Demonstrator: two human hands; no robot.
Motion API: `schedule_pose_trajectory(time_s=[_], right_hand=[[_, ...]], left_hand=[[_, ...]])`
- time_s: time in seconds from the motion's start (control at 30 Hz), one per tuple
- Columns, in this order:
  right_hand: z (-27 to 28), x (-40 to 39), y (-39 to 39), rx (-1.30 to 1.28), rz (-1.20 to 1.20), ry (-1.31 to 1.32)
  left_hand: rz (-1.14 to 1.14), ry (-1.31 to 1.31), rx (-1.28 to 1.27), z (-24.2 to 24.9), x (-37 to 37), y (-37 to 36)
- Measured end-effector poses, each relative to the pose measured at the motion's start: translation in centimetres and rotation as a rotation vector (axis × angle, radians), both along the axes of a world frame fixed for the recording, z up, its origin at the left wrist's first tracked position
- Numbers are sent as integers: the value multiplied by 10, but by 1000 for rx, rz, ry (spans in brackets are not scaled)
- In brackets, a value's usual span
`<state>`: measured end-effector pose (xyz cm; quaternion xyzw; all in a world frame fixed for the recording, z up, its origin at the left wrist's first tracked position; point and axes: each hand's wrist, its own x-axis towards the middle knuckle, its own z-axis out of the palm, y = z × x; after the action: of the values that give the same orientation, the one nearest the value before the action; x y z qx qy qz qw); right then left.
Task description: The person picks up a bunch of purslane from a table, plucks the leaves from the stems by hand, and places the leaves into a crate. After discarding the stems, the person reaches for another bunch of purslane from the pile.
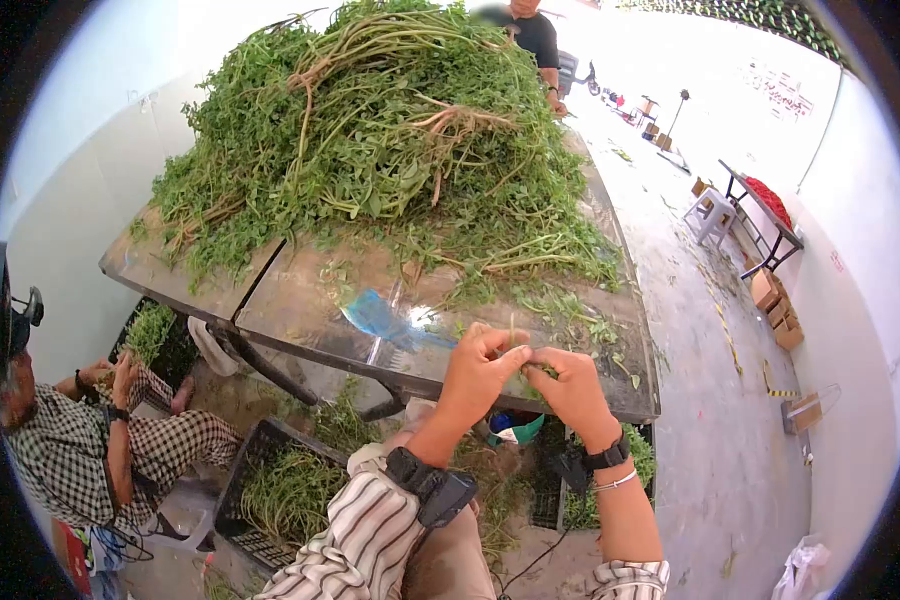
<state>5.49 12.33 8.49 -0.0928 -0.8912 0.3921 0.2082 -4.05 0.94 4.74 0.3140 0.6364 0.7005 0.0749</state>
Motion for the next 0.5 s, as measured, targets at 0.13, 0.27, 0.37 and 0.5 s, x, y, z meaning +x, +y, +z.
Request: schedule_pose_trajectory(time_s=[0.13, 0.27, 0.37, 0.5], right_hand=[[25, -4, -10, 107, 24, -62], [26, -12, -11, -18, 107, 19], [25, -16, 1, -100, 183, -194], [30, -19, -12, -339, 111, -303]], left_hand=[[4, -84, -7, 6, -4, -6], [-84, -203, 135, 11, -2, -6], [-139, -289, 273, 11, 0, -7], [-112, -289, 294, 9, -1, -10]])
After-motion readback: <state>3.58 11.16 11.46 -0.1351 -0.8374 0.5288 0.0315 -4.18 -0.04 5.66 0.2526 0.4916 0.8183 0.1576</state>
